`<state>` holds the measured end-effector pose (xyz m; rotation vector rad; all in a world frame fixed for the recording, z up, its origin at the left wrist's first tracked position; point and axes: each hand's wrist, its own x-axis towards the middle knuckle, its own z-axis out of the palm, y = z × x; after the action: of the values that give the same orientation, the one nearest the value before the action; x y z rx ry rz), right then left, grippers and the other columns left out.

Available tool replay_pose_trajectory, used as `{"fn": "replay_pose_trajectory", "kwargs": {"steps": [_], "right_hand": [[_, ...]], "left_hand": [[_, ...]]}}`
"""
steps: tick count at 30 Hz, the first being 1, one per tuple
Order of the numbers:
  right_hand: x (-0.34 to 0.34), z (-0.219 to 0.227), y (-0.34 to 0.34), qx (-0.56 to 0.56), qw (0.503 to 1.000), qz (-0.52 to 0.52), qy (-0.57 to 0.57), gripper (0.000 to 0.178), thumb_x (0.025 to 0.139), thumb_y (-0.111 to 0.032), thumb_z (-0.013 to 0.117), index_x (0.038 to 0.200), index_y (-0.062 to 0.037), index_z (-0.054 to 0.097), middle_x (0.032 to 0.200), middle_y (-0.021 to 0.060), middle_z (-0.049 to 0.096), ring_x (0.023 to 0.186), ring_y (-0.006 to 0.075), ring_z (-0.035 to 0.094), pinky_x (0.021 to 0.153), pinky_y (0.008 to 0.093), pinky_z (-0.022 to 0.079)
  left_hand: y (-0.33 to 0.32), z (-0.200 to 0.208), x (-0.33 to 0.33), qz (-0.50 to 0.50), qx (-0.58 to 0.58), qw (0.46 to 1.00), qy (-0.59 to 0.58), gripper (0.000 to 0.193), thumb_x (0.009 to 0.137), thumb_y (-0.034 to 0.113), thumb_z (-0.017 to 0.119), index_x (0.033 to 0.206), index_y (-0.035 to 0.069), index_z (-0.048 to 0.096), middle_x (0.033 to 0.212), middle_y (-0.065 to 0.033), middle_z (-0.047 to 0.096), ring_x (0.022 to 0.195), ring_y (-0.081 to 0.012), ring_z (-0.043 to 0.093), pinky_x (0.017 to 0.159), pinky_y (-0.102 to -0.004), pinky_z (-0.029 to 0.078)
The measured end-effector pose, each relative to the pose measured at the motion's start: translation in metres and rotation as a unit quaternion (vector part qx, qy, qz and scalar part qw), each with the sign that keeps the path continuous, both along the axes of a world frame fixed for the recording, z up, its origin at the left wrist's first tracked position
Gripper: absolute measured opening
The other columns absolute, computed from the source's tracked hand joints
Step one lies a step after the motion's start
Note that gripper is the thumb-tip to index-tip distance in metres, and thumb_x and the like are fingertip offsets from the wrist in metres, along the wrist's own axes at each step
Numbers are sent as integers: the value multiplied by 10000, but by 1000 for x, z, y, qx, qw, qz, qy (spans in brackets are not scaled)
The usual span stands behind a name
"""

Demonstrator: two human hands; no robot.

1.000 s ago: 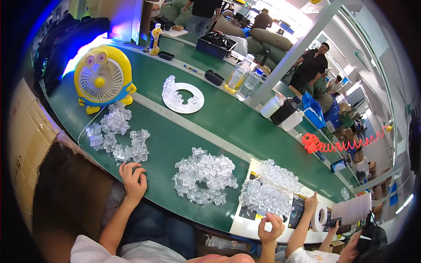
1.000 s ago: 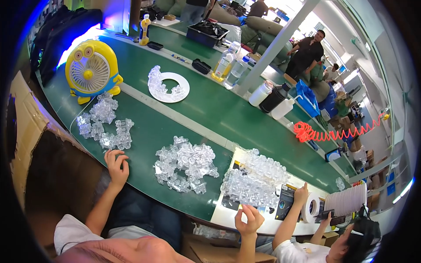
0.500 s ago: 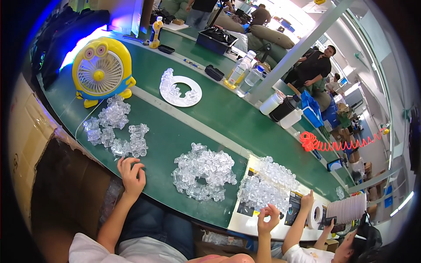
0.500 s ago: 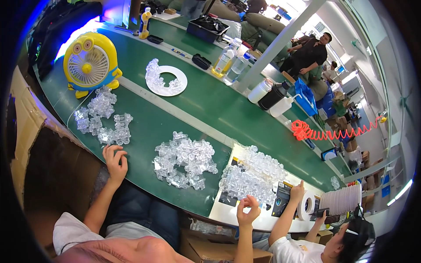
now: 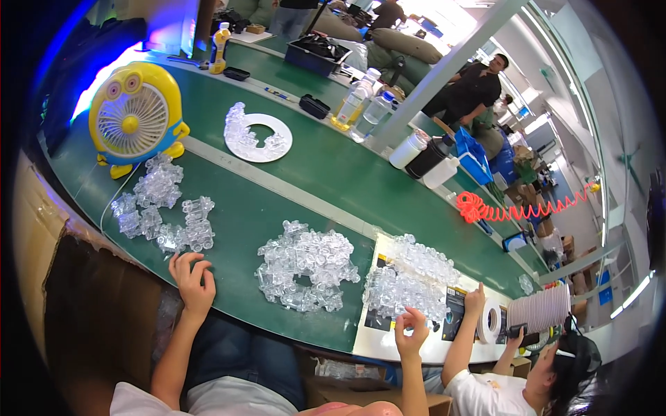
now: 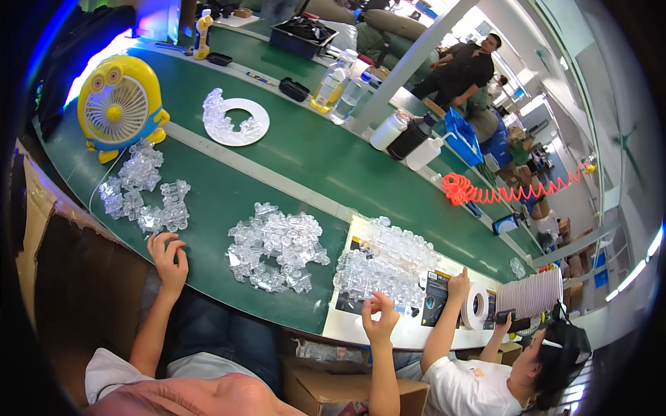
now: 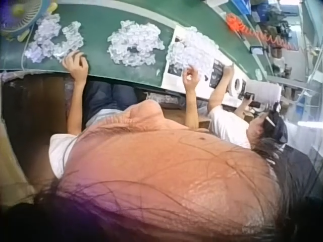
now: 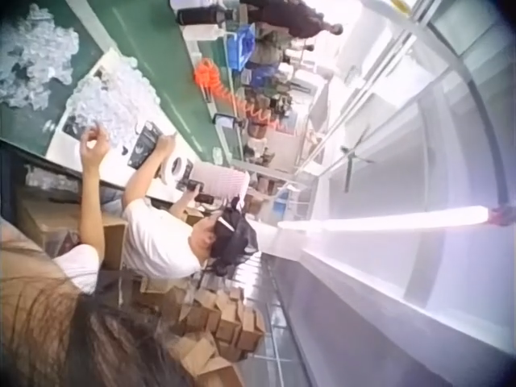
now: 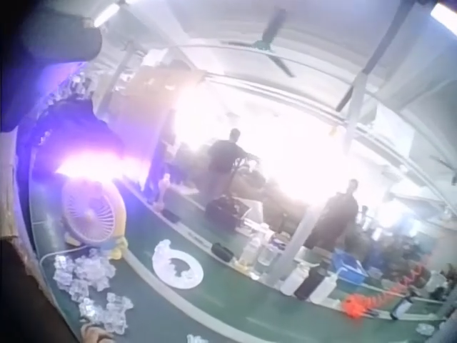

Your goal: Assembling decorative crystal pieces onto a base for lighting fixtures.

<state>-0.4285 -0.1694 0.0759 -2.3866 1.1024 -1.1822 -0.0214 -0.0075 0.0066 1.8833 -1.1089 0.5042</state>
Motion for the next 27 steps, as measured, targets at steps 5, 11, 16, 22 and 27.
{"fn": "replay_pose_trajectory", "kwargs": {"steps": [5, 11, 16, 22, 27], "right_hand": [[3, 1, -3, 21, 1000, 6, 7, 304, 782, 21, 646, 1067, -27, 552, 705, 52, 616, 560, 90, 582, 510, 209, 454], [2, -1, -3, 26, 1000, 0, 11, 277, 784, 23, 648, 1043, -28, 565, 684, 56, 616, 540, 92, 581, 498, 210, 460], [2, -1, -3, 28, 999, 3, 19, 283, 780, 27, 648, 1045, -26, 566, 683, 55, 619, 534, 92, 580, 498, 210, 458], [6, 6, -3, -2, 1000, -12, -5, 295, 746, 33, 650, 1025, -46, 595, 669, 42, 621, 497, 111, 573, 487, 223, 459], [-1, 11, -2, -73, 995, -63, 36, 266, 741, -1, 654, 996, -29, 586, 815, 97, 627, 726, 195, 607, 672, 297, 470]], "left_hand": [[3, -2, 2, 8, 3, 1000, -9, 118, 703, -32, 541, 787, 45, 573, 964, -87, 539, 963, -266, 519, 1001, -482, 310], [3, -3, 3, 0, 9, 1000, -10, 120, 714, -32, 535, 796, 45, 576, 969, -87, 540, 967, -270, 517, 1001, -487, 308], [2, -2, 2, -5, 15, 1000, -10, 116, 719, -30, 531, 799, 44, 574, 975, -89, 539, 973, -272, 514, 1008, -492, 302], [5, -6, 4, -4, 22, 1000, -14, 114, 728, -24, 528, 806, 46, 572, 985, -90, 539, 975, -281, 511, 1019, -503, 295], [2, -4, 2, 1, 19, 1000, -14, 114, 726, -21, 533, 811, 45, 572, 988, -91, 540, 975, -286, 510, 1017, -505, 298]]}}
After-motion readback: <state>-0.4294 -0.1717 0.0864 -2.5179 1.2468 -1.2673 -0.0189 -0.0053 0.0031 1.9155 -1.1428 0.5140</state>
